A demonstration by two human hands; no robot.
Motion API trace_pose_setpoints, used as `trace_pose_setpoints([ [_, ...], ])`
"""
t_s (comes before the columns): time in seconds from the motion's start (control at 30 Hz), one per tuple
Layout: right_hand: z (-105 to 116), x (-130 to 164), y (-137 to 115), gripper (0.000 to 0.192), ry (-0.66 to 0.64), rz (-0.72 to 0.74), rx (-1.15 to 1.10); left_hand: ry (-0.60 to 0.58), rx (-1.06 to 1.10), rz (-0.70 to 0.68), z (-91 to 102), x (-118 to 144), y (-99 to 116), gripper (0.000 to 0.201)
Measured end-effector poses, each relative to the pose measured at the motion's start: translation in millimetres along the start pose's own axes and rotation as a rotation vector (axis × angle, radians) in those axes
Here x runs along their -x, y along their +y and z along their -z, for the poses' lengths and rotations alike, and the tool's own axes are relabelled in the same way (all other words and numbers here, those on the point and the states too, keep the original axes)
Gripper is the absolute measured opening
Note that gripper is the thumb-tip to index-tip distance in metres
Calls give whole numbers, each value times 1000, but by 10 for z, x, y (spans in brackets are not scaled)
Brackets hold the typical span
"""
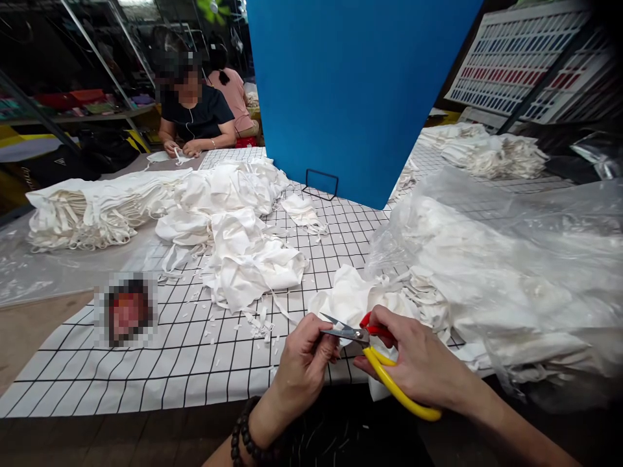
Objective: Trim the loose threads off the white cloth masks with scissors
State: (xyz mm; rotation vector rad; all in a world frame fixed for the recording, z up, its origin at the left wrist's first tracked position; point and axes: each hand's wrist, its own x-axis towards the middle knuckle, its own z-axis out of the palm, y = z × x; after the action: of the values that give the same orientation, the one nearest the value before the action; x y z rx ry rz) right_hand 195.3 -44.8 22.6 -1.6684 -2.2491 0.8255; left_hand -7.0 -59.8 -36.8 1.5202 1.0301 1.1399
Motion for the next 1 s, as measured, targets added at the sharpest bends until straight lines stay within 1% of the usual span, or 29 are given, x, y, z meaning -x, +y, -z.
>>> trace_pose_setpoints([
  [0.27,-43,17,11,30,18,8,16,-29,-27,-10,34,2,41,18],
  [0.47,-62,34,73,31,92,60,93,-50,-2,16,45,2,50,20],
  [0.63,-31,21,70,32,79,103,102,-102,-35,30,85,-8,80,20],
  [0.8,-79,1,47,31,88,109,90,-115,-26,57,85,1,84,22],
  [0.9,-61,-26,135,32,81,73,5,-76,53,71,129,-6,74,21],
  [0.97,4,-85,266,30,76,22,-137,-7,131,58,224,-18,77,20],
  [1.0,49,-131,346,27,96,-9,-205,34,158,45,292,-25,82,19],
])
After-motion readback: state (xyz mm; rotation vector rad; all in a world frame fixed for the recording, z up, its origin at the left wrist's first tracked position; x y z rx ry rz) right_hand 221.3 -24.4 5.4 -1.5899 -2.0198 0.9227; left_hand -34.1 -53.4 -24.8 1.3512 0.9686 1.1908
